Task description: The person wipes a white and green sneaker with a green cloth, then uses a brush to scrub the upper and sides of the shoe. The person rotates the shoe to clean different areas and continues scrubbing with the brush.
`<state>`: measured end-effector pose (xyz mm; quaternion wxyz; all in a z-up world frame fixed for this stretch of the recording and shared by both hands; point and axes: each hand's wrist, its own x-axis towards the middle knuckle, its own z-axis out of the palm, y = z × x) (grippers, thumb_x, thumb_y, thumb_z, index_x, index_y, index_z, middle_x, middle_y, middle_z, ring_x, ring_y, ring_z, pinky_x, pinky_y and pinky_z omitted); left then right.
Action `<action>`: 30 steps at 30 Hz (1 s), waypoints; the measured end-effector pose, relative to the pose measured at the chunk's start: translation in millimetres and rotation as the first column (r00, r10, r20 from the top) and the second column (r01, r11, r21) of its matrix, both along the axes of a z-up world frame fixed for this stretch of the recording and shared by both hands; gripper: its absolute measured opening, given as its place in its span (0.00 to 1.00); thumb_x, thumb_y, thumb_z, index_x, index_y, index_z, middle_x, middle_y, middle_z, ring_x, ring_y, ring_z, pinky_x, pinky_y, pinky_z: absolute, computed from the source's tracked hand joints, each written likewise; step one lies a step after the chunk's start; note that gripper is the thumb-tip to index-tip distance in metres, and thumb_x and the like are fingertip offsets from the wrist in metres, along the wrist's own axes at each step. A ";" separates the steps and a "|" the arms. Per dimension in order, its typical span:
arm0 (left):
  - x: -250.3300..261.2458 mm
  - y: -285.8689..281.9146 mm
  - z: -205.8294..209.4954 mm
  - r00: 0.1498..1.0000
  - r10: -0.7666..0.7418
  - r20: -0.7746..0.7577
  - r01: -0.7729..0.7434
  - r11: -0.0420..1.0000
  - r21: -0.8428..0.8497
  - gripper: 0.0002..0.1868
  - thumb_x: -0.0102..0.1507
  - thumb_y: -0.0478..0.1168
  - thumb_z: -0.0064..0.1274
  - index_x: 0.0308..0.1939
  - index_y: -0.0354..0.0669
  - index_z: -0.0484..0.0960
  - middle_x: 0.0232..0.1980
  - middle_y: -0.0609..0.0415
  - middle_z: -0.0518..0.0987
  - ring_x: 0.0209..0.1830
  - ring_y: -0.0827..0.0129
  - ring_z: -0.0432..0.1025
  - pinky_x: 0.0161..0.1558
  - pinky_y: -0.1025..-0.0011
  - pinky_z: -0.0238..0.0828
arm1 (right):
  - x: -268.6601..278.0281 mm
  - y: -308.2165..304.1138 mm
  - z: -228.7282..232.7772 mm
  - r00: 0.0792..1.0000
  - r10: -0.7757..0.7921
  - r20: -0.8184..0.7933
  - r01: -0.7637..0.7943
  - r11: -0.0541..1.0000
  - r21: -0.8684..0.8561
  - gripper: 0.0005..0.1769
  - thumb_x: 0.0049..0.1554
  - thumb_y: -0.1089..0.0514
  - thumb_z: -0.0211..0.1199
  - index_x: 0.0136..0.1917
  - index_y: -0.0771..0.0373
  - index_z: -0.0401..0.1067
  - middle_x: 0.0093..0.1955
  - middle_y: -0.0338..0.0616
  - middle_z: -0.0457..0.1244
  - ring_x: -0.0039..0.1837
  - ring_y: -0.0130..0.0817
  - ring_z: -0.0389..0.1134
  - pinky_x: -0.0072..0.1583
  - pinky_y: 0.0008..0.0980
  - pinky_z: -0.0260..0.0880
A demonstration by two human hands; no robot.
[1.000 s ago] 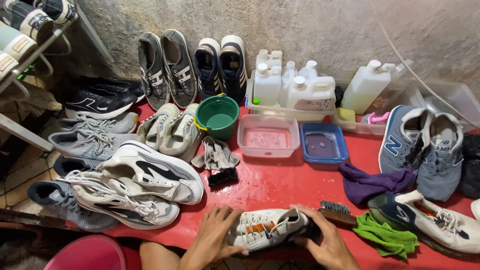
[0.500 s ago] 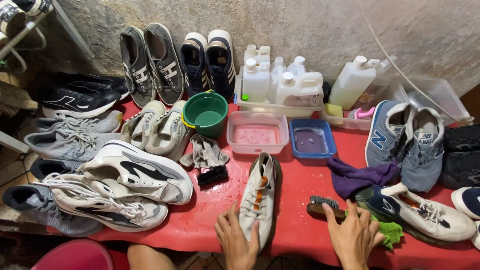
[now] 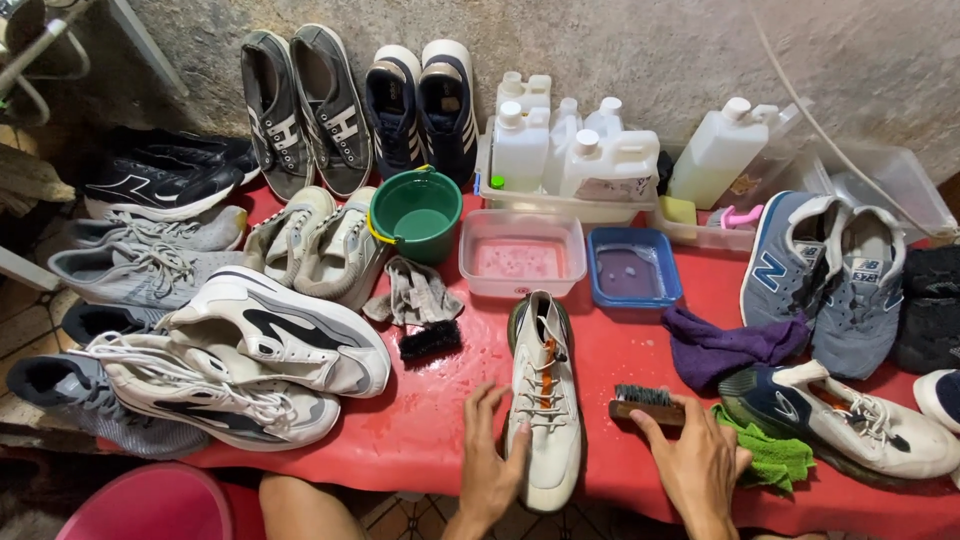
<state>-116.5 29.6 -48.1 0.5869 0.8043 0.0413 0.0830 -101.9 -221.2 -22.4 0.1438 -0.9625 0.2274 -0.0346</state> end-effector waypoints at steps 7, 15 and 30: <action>30.9 9.4 7.9 0.975 -0.157 0.157 0.140 0.984 0.113 0.29 0.66 0.50 0.50 0.69 0.47 0.66 0.77 0.44 0.59 0.76 0.51 0.60 0.68 0.34 0.62 | 8.3 -15.8 5.9 0.987 0.143 -0.079 -0.131 0.982 0.139 0.40 0.42 0.32 0.74 0.65 0.41 0.68 0.64 0.30 0.69 0.70 0.38 0.67 0.64 0.44 0.55; 30.6 9.9 0.5 0.940 -0.181 0.291 0.164 0.983 0.081 0.26 0.70 0.47 0.42 0.72 0.43 0.67 0.77 0.43 0.63 0.80 0.49 0.55 0.74 0.43 0.55 | 17.8 -61.3 -21.8 0.859 0.431 -0.278 -0.459 0.888 -0.042 0.32 0.40 0.30 0.76 0.59 0.28 0.74 0.59 0.20 0.62 0.64 0.29 0.64 0.61 0.40 0.57; 30.3 10.6 1.9 0.961 -0.135 0.243 0.122 0.990 0.068 0.26 0.67 0.45 0.47 0.69 0.43 0.71 0.74 0.43 0.68 0.77 0.50 0.60 0.72 0.50 0.62 | 172.6 -35.7 90.4 0.826 0.466 0.315 -0.520 0.847 0.112 0.29 0.49 0.50 0.74 0.63 0.58 0.75 0.56 0.43 0.70 0.56 0.38 0.70 0.59 0.35 0.67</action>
